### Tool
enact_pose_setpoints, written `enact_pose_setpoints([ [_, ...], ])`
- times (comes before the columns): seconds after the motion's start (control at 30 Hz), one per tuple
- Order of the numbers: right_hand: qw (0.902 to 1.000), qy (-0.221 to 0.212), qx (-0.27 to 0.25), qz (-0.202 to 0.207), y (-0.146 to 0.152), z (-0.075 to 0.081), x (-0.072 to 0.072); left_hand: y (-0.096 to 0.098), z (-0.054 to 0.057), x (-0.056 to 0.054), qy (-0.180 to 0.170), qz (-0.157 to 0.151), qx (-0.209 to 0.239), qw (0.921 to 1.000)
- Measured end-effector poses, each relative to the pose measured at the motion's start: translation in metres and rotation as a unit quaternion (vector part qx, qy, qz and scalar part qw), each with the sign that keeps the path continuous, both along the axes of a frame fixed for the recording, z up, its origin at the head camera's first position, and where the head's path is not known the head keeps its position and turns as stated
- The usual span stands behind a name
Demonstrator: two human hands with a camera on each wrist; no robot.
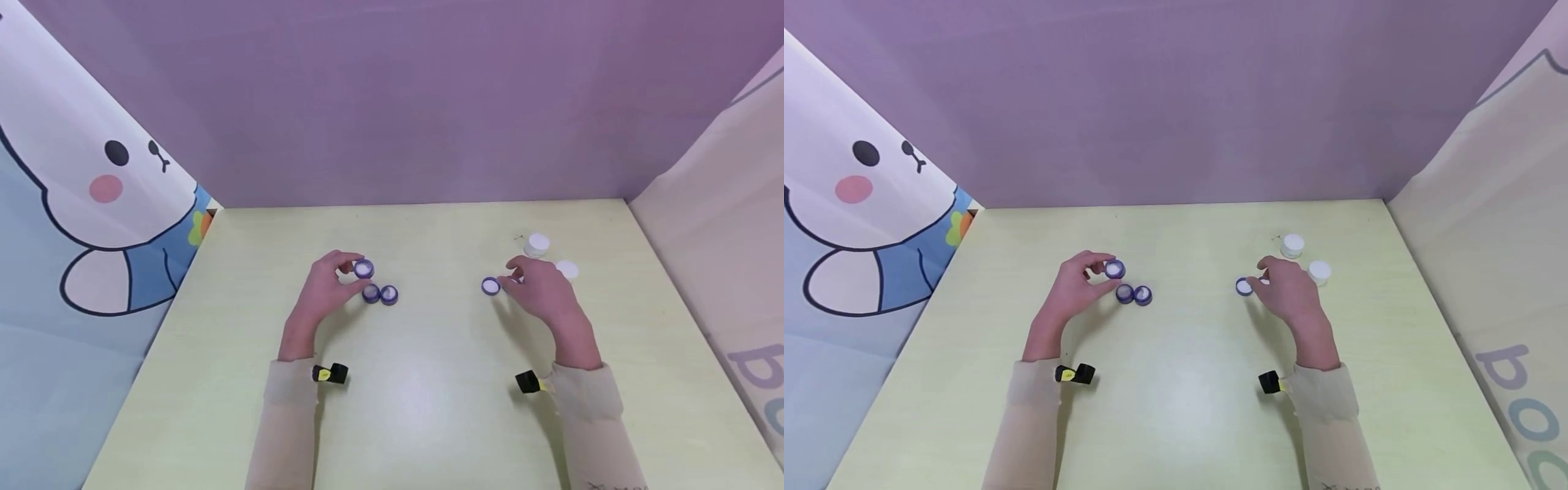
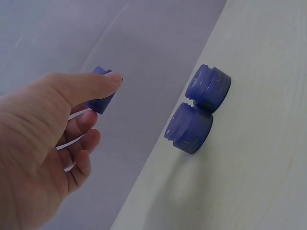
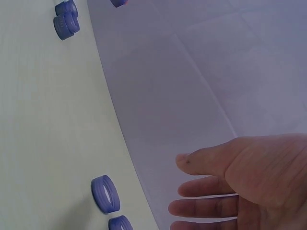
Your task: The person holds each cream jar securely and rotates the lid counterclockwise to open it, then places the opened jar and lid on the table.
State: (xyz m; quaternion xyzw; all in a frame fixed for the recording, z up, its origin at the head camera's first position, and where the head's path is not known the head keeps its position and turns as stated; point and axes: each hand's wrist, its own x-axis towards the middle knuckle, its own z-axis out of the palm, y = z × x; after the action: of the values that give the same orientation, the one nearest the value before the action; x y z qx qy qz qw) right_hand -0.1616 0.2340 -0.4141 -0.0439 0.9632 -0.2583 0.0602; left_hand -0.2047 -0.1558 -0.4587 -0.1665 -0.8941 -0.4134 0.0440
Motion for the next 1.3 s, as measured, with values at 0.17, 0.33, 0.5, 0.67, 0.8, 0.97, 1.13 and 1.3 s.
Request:
enact_pose_setpoints([
  [0.17, 1.0, 0.0, 0.001, 0.004, -0.001, 0.0, 0.0, -0.006, 0.0, -0.001, -0.021, -0.001, -0.009, 0.9997],
  [0.33, 1.0, 0.002, 0.001, 0.007, -0.002, 0.001, 0.001, -0.01, -0.001, -0.003, -0.03, -0.013, -0.02, 0.9993],
  [0.5, 1.0, -0.002, 0.002, 0.009, 0.0, 0.001, 0.004, -0.013, -0.002, -0.003, -0.067, -0.017, -0.027, 0.9973],
  [0.67, 0.9999, -0.002, 0.002, 0.012, 0.0, -0.001, 0.003, -0.018, -0.005, -0.003, -0.091, -0.024, -0.033, 0.995],
  [0.8, 0.9999, -0.005, 0.006, 0.012, -0.001, -0.003, 0.001, -0.022, -0.007, -0.004, -0.098, -0.02, -0.036, 0.9943],
  [0.97, 0.9999, -0.009, 0.007, 0.012, -0.001, -0.003, -0.002, -0.025, -0.004, -0.003, -0.109, -0.015, -0.033, 0.9934],
  [1.13, 0.9998, -0.011, 0.006, 0.013, -0.002, -0.004, -0.002, -0.027, -0.003, -0.002, -0.124, -0.014, -0.033, 0.9916],
  [1.3, 0.9998, -0.013, 0.004, 0.017, -0.005, -0.004, -0.001, -0.029, -0.008, -0.004, -0.101, -0.014, -0.044, 0.9938],
])
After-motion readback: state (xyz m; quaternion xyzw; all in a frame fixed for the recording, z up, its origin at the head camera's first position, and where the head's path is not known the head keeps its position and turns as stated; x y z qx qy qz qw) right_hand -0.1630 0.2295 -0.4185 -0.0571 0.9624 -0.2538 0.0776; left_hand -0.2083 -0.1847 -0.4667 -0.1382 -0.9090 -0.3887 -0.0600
